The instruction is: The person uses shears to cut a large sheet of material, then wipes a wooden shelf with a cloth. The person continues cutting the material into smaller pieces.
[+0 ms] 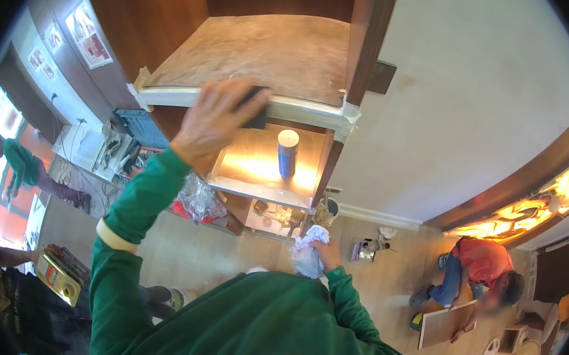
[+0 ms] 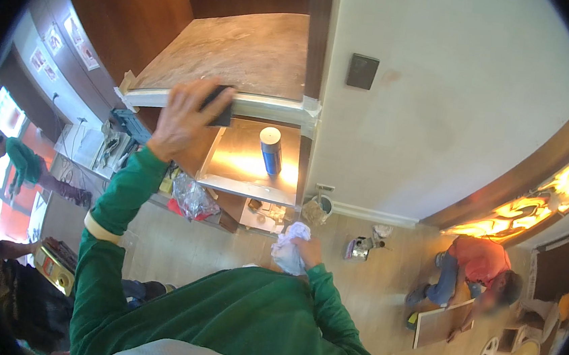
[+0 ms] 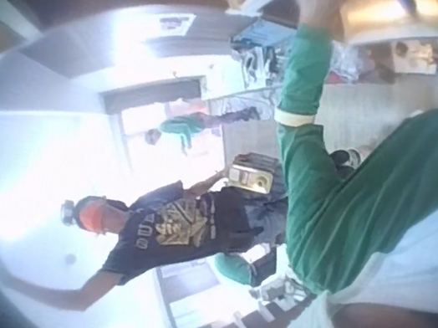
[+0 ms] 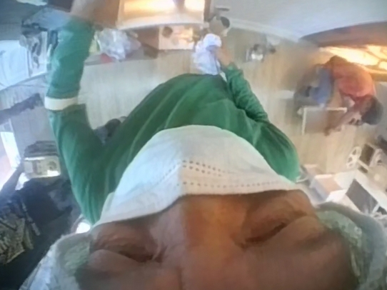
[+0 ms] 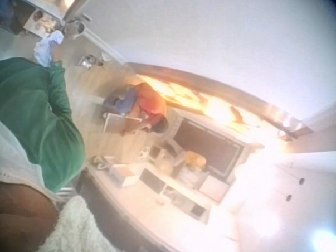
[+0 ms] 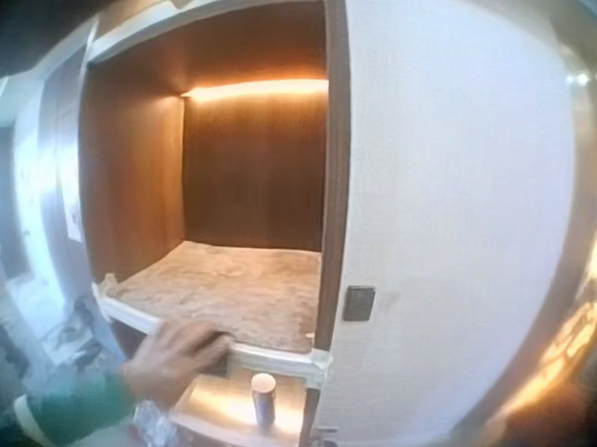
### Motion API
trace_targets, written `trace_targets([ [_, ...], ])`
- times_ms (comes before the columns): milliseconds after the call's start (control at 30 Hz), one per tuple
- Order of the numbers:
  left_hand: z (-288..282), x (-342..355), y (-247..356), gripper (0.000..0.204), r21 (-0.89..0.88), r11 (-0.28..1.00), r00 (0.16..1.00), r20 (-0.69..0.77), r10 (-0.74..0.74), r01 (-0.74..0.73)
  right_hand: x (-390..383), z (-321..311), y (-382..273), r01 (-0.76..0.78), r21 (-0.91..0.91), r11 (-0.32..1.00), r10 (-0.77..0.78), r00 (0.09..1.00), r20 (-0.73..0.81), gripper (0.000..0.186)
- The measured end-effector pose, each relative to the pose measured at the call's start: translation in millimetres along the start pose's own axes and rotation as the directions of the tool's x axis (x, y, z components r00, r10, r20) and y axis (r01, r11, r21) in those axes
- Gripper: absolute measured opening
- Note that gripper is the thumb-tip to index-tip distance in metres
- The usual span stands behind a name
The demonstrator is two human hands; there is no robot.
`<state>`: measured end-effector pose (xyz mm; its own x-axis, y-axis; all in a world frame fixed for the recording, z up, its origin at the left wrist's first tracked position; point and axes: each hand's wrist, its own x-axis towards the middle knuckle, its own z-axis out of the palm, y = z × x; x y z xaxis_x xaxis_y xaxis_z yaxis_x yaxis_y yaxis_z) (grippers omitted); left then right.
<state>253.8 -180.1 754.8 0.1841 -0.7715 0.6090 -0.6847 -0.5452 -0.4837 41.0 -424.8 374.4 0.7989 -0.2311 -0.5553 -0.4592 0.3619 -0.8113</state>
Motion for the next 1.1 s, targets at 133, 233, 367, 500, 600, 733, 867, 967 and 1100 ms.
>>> trace_targets([
  [133, 25, 40, 57, 0.062, -0.109, 0.983, 0.988, -0.047, 0.145, -0.150, 16, 36, -17, 0.187, -0.087, 0.979, -0.176, 0.977, 0.120, 0.034],
  [233, 25, 35, 52, 0.064, -0.166, 0.976, 0.989, -0.064, 0.131, -0.140, 19, 50, -31, 0.257, -0.060, 0.965, -0.241, 0.951, 0.191, 0.033],
  [367, -4, -29, -16, 0.062, 0.039, 0.998, 0.998, 0.037, -0.056, 0.055, 4, 33, -27, 0.169, -0.080, 0.982, -0.162, 0.982, 0.095, 0.033],
  [500, -37, -78, -33, 0.056, -0.049, 0.952, 0.953, -0.018, -0.304, 0.302, -18, 11, -12, 0.048, -0.088, 0.995, -0.050, 0.998, -0.025, 0.033],
  [600, -49, -78, -6, 0.056, -0.313, 0.932, 0.980, -0.017, -0.196, 0.181, -17, 17, -13, 0.037, -0.002, 0.999, -0.037, 0.999, 0.010, 0.033],
  [733, -33, -52, 15, 0.049, -0.232, 0.956, 0.983, 0.082, -0.165, 0.180, 5, 42, -33, 0.154, -0.090, 0.984, -0.142, 0.982, 0.127, 0.031],
  [867, -23, -60, -7, 0.047, -0.178, 0.950, 0.963, 0.121, -0.239, 0.258, 15, 58, -51, 0.228, -0.084, 0.970, -0.208, 0.957, 0.203, 0.034],
  [967, -27, -89, -32, 0.048, -0.147, 0.925, 0.933, 0.138, -0.332, 0.351, 6, 55, -52, 0.183, -0.133, 0.974, -0.164, 0.976, 0.143, 0.032],
  [1100, -39, -123, -58, 0.050, -0.061, 0.873, 0.869, 0.156, -0.470, 0.484, -15, 42, -36, 0.074, -0.113, 0.991, -0.067, 0.995, 0.069, 0.029],
])
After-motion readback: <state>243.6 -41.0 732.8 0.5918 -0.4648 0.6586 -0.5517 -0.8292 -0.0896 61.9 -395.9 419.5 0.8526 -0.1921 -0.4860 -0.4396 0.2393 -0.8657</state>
